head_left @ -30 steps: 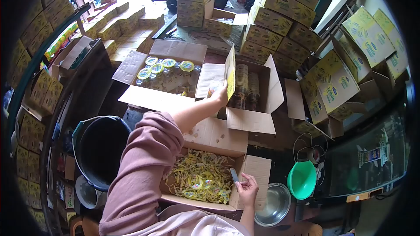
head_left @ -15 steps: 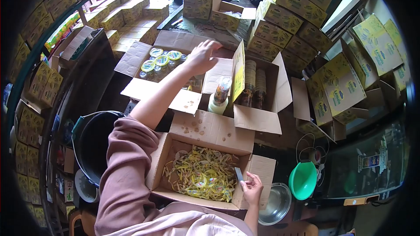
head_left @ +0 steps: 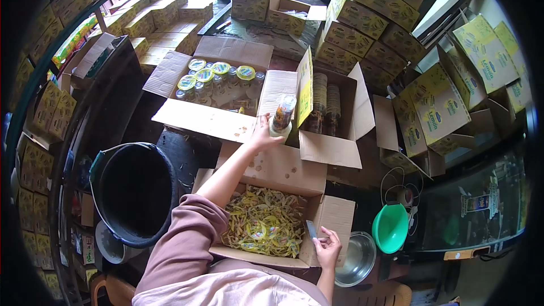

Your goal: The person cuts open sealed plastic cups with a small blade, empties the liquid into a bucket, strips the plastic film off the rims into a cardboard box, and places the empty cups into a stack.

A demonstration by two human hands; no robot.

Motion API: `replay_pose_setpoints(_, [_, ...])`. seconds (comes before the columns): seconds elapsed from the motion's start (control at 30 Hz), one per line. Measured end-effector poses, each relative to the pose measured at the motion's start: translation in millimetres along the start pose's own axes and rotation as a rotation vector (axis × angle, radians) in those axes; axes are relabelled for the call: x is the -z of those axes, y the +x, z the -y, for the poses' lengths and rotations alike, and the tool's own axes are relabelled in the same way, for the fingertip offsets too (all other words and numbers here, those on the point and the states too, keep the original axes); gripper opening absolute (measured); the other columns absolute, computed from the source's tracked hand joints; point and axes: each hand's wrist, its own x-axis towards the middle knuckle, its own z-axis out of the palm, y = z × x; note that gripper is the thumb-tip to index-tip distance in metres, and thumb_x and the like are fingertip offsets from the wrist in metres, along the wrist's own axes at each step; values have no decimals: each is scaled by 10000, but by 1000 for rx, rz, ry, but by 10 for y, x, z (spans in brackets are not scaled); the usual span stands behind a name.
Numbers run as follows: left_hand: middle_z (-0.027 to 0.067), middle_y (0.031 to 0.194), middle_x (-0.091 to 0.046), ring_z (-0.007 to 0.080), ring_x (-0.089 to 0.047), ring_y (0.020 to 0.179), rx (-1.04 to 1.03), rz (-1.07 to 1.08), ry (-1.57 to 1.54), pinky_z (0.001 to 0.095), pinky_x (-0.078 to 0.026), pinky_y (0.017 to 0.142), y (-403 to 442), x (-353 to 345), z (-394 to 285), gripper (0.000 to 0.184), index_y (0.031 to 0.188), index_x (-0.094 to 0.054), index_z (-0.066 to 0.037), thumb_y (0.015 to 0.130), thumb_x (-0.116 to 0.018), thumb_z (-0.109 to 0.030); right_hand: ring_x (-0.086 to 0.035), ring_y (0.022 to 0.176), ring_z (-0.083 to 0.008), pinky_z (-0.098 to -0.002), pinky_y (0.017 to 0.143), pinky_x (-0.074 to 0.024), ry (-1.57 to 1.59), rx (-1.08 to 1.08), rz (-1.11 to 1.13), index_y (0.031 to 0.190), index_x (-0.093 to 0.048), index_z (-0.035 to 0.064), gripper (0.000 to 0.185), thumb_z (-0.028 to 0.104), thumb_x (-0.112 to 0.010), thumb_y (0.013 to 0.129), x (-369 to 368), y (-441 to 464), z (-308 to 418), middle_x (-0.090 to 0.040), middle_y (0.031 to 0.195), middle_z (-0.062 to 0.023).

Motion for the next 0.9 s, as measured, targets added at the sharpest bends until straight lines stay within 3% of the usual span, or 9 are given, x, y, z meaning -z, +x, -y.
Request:
replay_pose_setpoints(0.13, [240, 1325, -244, 371, -239, 1265, 67, -109, 114, 404, -233, 1063, 9, -132, -29, 1065, 1319, -130, 53, 578, -777, -354, -587, 681, -96, -190, 581, -506, 20, -16, -58, 1052, -589, -12, 394, -121, -641, 677, 109, -66, -50, -556, 1012, -84])
replay_pose_setpoints(0.57, [245, 1291, -274, 376, -278, 1235, 55, -40, 109, 408, -276, 1037, 86, -192, 129, 1102, 1305, -148, 47, 539, -800, -405, -569, 695, -82, -174, 587, -488, -19, -47, -94, 1072, -565, -22, 421, -135, -639, 674, 308, -252, -239, -536, 1025, -87])
replay_pose_setpoints(0.73, [229, 1291, -292, 377, -322, 1211, 49, -38, 117, 414, -311, 1016, 125, -247, 235, 1081, 1305, -171, 22, 538, -808, -395, -578, 663, -116, -208, 514, -510, -128, -54, -103, 1052, -586, -7, 436, -95, -691, 638, 282, -201, -87, -542, 997, -96])
replay_pose_setpoints(0.9, [205, 1301, -305, 380, -339, 1208, 9, -27, -35, 413, -327, 1008, 196, -294, 280, 1015, 1310, -226, -26, 560, -808, -385, -601, 689, -134, -221, 523, -521, -308, -27, -44, 1061, -592, 15, 463, -63, -718, 623, 308, -152, -58, -550, 1027, -104])
